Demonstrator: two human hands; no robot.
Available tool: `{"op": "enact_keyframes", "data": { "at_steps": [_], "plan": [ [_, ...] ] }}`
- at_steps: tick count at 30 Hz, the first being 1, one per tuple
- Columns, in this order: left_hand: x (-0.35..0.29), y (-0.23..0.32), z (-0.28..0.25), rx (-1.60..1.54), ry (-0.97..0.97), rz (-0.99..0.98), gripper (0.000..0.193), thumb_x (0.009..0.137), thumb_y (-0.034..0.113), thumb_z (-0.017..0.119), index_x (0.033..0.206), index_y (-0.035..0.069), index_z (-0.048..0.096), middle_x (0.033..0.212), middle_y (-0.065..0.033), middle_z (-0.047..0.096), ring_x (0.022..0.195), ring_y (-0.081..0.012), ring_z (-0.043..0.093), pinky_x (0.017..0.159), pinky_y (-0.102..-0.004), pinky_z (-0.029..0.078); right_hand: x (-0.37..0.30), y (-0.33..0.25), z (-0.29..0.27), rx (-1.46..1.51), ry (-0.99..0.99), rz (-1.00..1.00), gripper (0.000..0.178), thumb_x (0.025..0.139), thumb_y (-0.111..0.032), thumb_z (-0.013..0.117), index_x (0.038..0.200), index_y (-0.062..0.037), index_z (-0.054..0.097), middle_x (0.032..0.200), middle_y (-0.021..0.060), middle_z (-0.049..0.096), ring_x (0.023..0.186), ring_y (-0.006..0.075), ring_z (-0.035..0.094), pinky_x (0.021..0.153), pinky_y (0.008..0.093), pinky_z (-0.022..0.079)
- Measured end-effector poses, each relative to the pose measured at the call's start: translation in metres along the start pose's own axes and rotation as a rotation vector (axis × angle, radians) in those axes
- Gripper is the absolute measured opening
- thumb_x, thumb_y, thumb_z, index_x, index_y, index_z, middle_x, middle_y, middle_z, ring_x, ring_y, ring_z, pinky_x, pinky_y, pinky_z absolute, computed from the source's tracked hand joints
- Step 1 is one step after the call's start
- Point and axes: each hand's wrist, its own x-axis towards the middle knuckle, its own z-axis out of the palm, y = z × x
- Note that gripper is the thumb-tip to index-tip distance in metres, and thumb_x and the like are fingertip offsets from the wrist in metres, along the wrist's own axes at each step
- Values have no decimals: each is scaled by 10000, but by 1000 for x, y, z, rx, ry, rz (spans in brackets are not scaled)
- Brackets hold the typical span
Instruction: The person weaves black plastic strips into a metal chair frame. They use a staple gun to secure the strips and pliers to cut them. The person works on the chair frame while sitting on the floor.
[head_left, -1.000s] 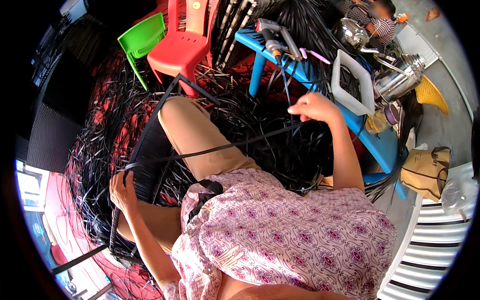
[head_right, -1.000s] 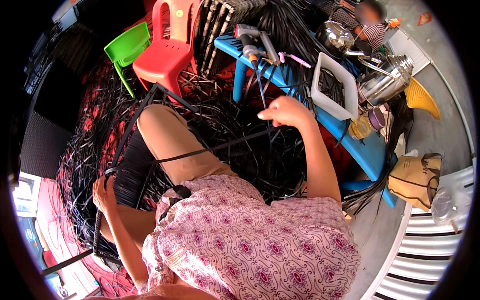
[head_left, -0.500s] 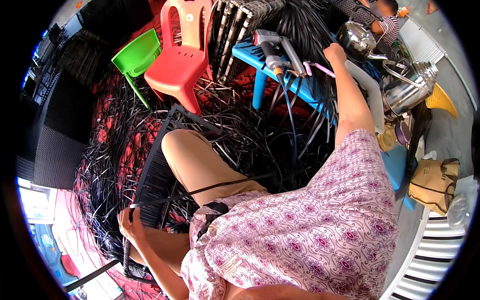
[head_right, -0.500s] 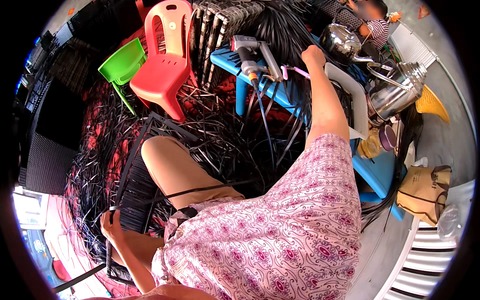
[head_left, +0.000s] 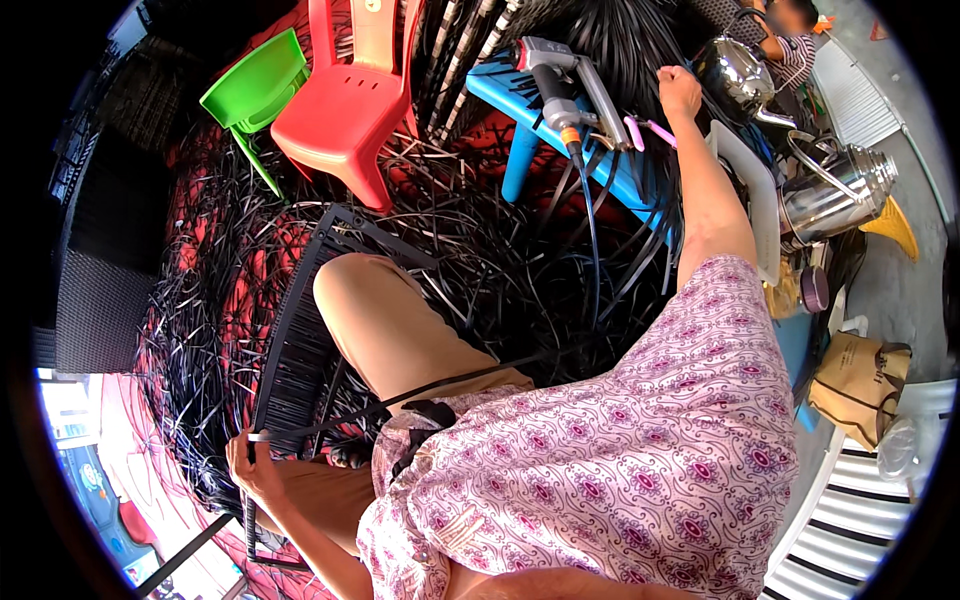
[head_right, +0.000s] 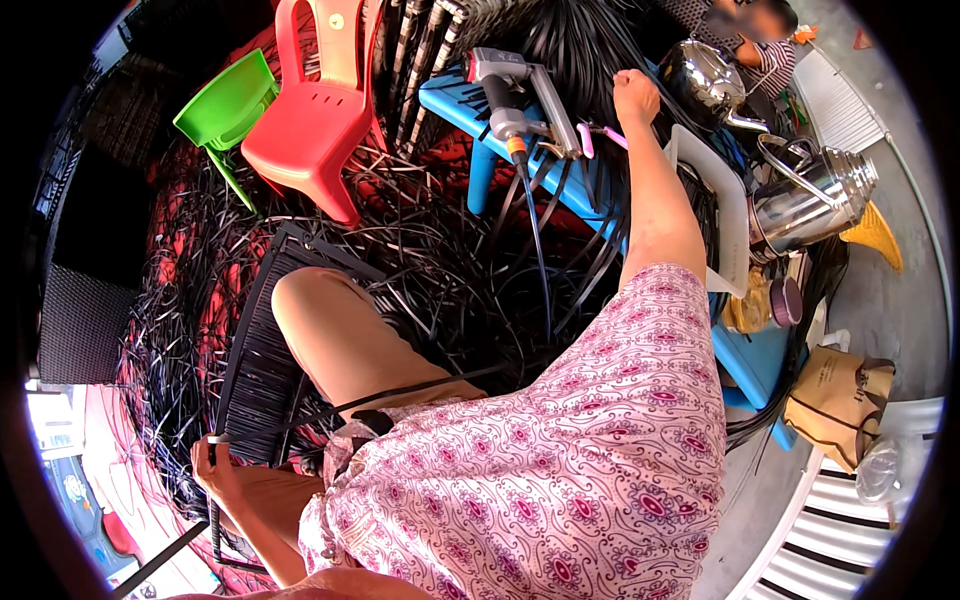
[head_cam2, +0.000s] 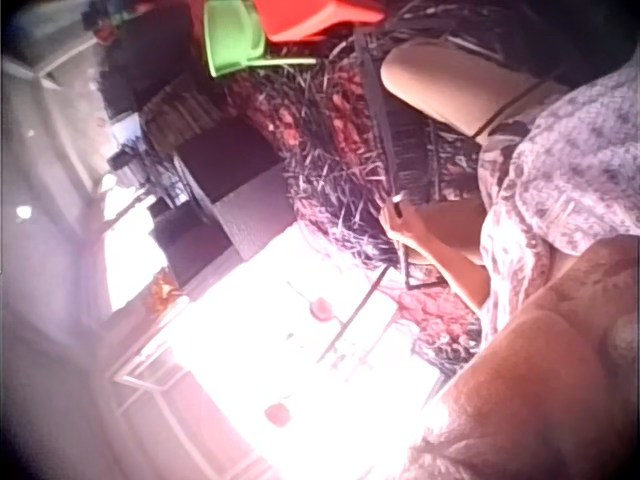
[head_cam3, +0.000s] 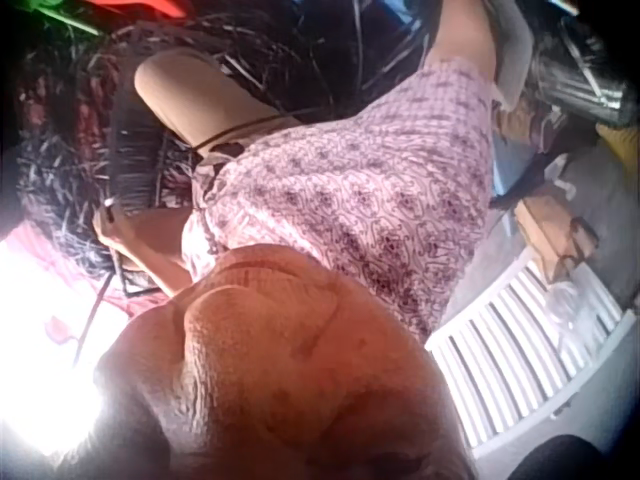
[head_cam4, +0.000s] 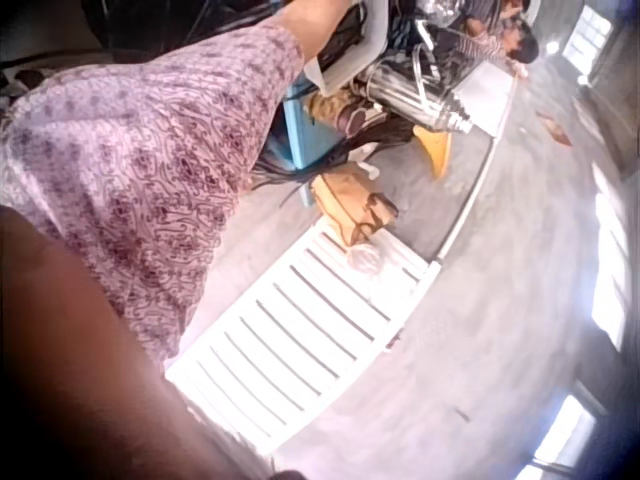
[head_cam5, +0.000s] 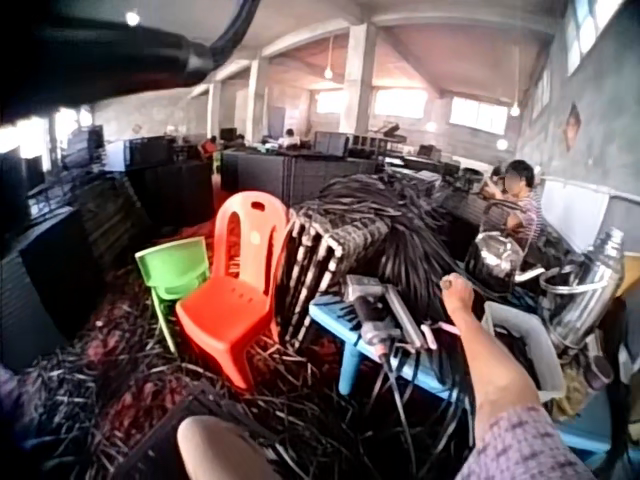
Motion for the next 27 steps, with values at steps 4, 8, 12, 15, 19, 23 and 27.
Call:
{"op": "enact_keyframes", "data": {
  "at_steps": [4,8,12,15,19,23,27],
  "plan": [
    [1,1,0,21,1,-38,174,793,55,696,956,-6,700,827,-116,622,781,-281,573,717,-388,462,40,-22,29,160,24,17,244,890,-356,701,989,-149,785,1030,138,746,987,364,694,862,461,546],
    [4,3,-1,35,-2,-39,165,766,38,725,923,-1,696,802,-108,611,747,-264,564,696,-377,450,72,-46,50,76,-32,117,288,875,-389,718,1013,-146,789,1071,143,744,1004,357,698,878,467,549],
    [6,3,-3,42,-19,-110,168,748,30,730,908,-3,690,799,-107,608,733,-254,557,670,-366,435,90,-60,63,45,-37,206,285,877,-428,706,1009,-193,795,1067,137,744,1021,350,694,869,471,549],
    [6,3,-3,12,-26,-149,170,739,26,727,901,-5,688,797,-107,608,731,-253,555,668,-364,434,95,-64,67,18,10,192,238,892,-414,686,960,-216,797,1023,126,750,976,341,702,848,453,549],
    [7,5,-4,18,-10,-113,172,732,22,716,900,-4,686,799,-109,605,728,-254,552,667,-363,434,72,-71,45,230,-90,84,195,893,-253,707,906,-67,768,744,94,731,691,187,712,674,352,537],
    [9,10,-6,26,1,-82,168,748,45,713,905,-8,682,814,-124,609,753,-290,567,687,-397,447,-15,-82,-29,582,-400,84,199,880,-228,710,946,-41,736,851,100,732,650,193,671,628,333,524],
    [8,16,-7,13,6,-75,163,771,88,702,911,6,685,833,-139,625,787,-317,594,723,-416,468,-177,-108,-127,1003,-865,-165,139,894,-176,702,911,-42,675,800,28,658,674,109,611,585,270,501]
  ]
}}
